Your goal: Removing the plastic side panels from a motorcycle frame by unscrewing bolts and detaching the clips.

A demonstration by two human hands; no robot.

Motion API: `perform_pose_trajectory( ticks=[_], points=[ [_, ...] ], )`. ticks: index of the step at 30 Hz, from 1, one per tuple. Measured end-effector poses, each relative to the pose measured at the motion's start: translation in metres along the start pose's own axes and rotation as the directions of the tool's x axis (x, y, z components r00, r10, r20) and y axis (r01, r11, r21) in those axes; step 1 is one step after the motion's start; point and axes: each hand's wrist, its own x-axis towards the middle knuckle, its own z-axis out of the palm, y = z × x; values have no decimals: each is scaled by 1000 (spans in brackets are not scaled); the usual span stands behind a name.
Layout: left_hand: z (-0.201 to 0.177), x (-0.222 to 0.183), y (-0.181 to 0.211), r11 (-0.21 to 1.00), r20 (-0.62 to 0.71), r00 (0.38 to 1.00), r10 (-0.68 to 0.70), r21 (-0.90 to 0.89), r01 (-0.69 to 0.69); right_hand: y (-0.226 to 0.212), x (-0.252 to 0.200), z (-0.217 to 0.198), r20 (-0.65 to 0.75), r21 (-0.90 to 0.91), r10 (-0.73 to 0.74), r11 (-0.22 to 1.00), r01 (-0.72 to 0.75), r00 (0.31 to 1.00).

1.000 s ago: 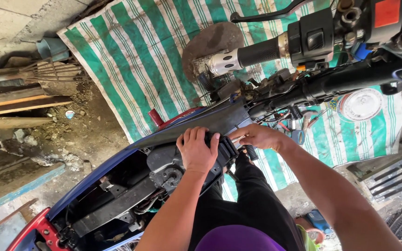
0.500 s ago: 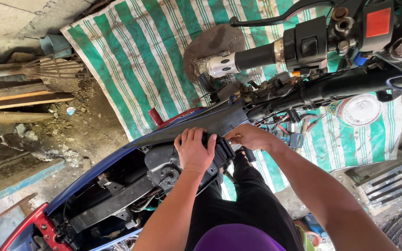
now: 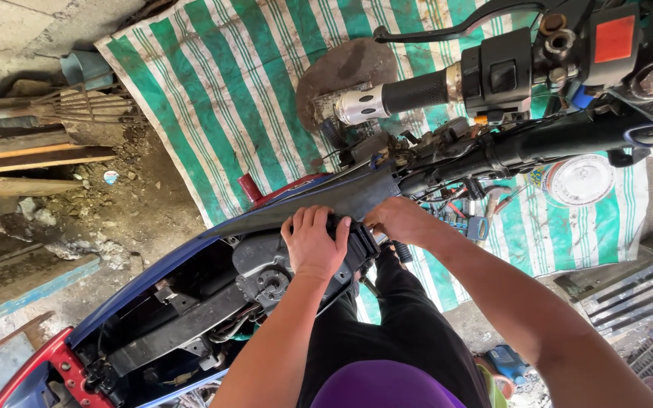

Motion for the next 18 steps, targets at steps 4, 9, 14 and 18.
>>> perform_pose_trajectory(
  ticks=[4,9,14,18],
  points=[
    [-1,1,1,1000,11,1000,-11,-14,11,-11,-2,-3,7,-89,56,995,-55,998],
    [0,0,1,1000,-3,1000,-6,-11,6,-8,-12,4,-6,-90,22,996,-22,1000],
    [0,0,0,1000,-17,1000,-4,-9,4,14,-4,30,-270,-456,-58,887,-74,961],
    [-4,1,3,1000,15,1000,-17,-13,17,12,1,42,-408,-504,-71,849,-160,910]
  ],
)
